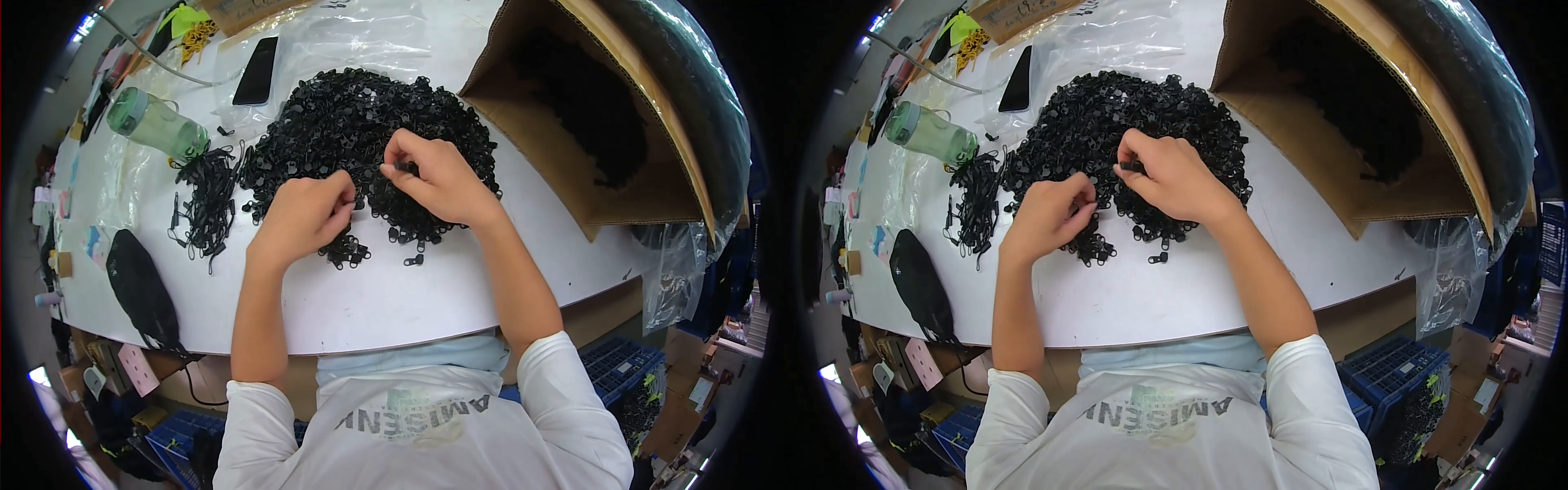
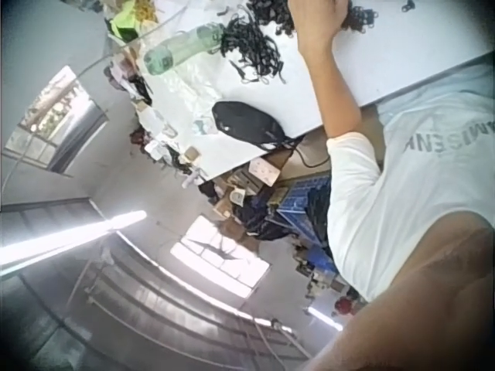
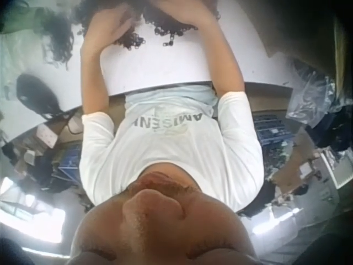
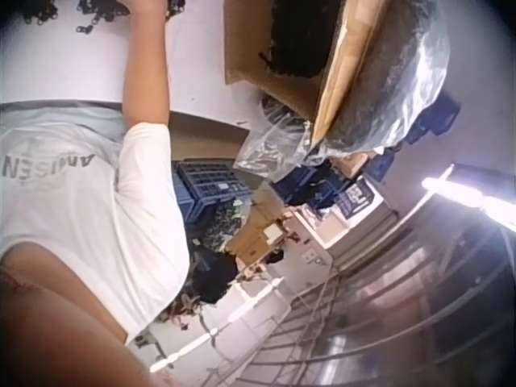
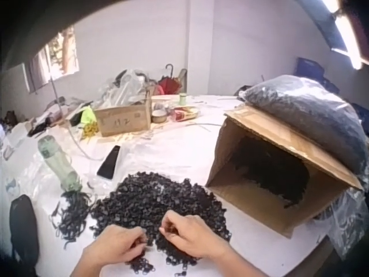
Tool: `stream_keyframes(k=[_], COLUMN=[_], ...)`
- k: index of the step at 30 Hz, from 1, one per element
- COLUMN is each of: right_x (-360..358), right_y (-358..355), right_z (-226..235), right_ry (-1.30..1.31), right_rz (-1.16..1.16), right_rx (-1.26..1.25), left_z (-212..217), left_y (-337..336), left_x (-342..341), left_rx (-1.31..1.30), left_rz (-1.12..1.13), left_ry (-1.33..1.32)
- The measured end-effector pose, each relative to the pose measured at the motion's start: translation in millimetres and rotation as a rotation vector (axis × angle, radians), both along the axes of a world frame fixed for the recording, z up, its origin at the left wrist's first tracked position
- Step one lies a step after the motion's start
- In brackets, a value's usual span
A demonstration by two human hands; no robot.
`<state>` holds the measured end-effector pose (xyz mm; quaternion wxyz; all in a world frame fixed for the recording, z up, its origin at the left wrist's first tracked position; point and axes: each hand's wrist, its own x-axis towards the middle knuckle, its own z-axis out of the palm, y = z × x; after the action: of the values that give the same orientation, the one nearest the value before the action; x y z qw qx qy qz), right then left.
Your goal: Assembling or sorting small black plastic components on a workbench.
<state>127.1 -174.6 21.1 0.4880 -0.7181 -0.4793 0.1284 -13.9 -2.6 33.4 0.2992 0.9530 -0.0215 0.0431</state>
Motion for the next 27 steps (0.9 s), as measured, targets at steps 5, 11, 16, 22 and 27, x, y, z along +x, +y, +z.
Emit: stream_keyframes(k=[5, 11, 16, 22, 27], right_x=[0, -4, -9, -12, -13], right_y=[2, 0, 2, 2, 2], right_z=[6, 3, 2, 5, 6], right_ry=[-0.081, -0.253, -0.361, -0.481, -0.503], right_rz=[0.145, 0.164, 0.164, 0.194, 0.243], right_rx=[-0.124, -0.086, -0.206, -0.328, -0.405], left_z=[3, 0, -3, -7, -10], left_y=[3, 5, 8, 9, 11], left_x=[-4, 1, 0, -1, 0], left_rx=[-0.305, -0.346, -0.285, -0.456, -0.385], left_rz=[0.065, 0.012, -0.008, 0.009, -0.041], left_ry=[0.013, -0.066, -0.125, -0.034, -0.076])
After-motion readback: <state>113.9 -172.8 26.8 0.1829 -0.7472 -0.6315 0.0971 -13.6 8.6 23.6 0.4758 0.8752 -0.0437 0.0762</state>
